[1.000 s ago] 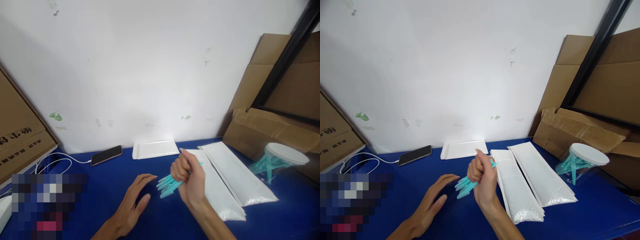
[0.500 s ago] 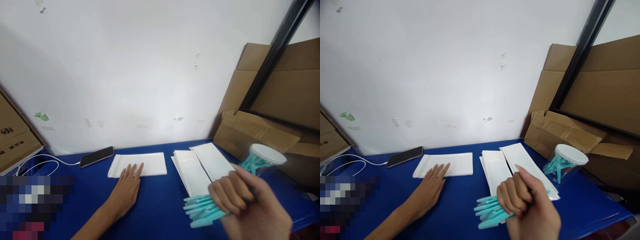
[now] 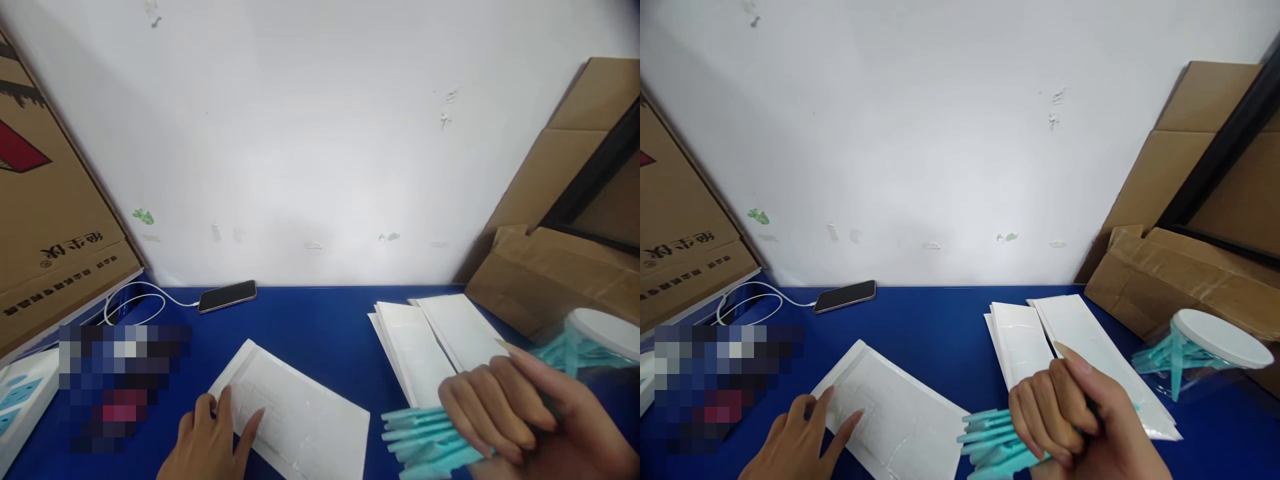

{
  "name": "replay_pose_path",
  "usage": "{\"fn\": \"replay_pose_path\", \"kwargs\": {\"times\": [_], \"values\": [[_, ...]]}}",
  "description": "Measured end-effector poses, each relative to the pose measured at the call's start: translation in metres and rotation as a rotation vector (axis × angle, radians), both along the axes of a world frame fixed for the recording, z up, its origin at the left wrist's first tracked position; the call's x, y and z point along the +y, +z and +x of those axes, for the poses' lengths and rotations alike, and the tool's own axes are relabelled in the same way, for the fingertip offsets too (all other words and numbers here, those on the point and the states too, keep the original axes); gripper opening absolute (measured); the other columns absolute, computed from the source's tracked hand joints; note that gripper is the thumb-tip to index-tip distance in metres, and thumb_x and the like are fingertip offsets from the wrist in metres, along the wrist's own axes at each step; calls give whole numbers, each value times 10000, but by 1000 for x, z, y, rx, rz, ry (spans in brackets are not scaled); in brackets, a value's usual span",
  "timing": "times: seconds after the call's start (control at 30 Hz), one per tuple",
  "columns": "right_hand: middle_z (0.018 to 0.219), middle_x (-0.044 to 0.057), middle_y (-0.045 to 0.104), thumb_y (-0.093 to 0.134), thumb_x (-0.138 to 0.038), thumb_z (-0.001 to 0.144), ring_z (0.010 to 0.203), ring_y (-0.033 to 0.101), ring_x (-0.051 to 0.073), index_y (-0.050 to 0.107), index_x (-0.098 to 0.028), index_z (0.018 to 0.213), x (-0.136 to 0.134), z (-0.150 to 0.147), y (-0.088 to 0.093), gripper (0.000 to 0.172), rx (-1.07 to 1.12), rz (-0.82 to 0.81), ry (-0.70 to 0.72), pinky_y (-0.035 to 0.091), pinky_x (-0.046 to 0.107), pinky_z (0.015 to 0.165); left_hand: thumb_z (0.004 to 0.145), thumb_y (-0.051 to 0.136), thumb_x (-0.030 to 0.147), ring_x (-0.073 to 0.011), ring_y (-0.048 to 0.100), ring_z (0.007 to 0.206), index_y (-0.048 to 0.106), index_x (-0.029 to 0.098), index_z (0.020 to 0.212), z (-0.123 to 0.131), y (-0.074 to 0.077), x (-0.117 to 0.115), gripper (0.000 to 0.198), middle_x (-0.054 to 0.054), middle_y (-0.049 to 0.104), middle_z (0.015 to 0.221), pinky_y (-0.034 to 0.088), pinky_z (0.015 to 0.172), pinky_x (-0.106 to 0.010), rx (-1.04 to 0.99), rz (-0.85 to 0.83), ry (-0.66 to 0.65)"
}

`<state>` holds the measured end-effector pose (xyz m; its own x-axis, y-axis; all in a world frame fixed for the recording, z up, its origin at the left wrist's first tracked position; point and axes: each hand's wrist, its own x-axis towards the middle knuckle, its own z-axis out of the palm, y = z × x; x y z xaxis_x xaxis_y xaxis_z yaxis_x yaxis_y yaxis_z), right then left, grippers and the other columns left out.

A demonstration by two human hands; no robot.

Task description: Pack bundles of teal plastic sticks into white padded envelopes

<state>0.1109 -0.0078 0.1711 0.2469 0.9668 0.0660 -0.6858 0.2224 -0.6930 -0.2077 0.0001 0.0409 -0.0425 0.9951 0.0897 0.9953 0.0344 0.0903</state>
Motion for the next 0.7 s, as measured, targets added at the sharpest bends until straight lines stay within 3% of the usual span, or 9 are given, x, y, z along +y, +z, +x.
{"fn": "replay_pose_path", "kwargs": {"times": [0.07,0.13,0.23,0.37,0.47,0.7], "values": [[386,-52,64,655,-370,707,299,128,115,170,-228,466,-2,9,-4,561,-35,-35,6,134,355,335,958,366,543,-363,639,980,582,53,1273,9,19,12,622,-218,611,1133,558,734,-440,13,-97,67],[379,-42,79,683,-336,662,291,170,122,165,-225,464,-5,17,-5,566,-77,-84,-1,144,363,339,932,443,485,-352,646,1007,529,85,1266,12,34,26,529,-191,625,1126,513,796,-433,-102,-262,115],[383,-42,94,677,-321,680,301,162,117,161,-221,476,-5,17,0,564,-82,-99,-43,137,359,342,873,525,466,-340,658,962,517,166,1170,8,48,44,422,-123,662,1017,453,772,-403,-257,-399,95],[392,-63,91,633,-369,772,325,90,101,161,-226,486,1,-3,16,570,-85,46,27,138,345,329,786,610,444,-304,634,892,534,205,929,3,57,54,288,-74,639,973,374,694,-352,-254,-371,31],[406,-71,99,622,-365,824,342,91,99,173,-226,493,7,-17,32,574,-131,144,103,168,332,333,796,599,354,-248,597,839,504,218,817,7,69,59,168,-26,610,894,335,674,-331,-261,-304,-82],[455,-75,158,562,-309,911,385,136,93,211,-222,535,24,-27,74,522,-174,319,115,251,288,375,813,639,230,-185,537,793,535,229,794,33,127,81,105,18,601,874,316,659,-315,-261,-149,-426]]}}
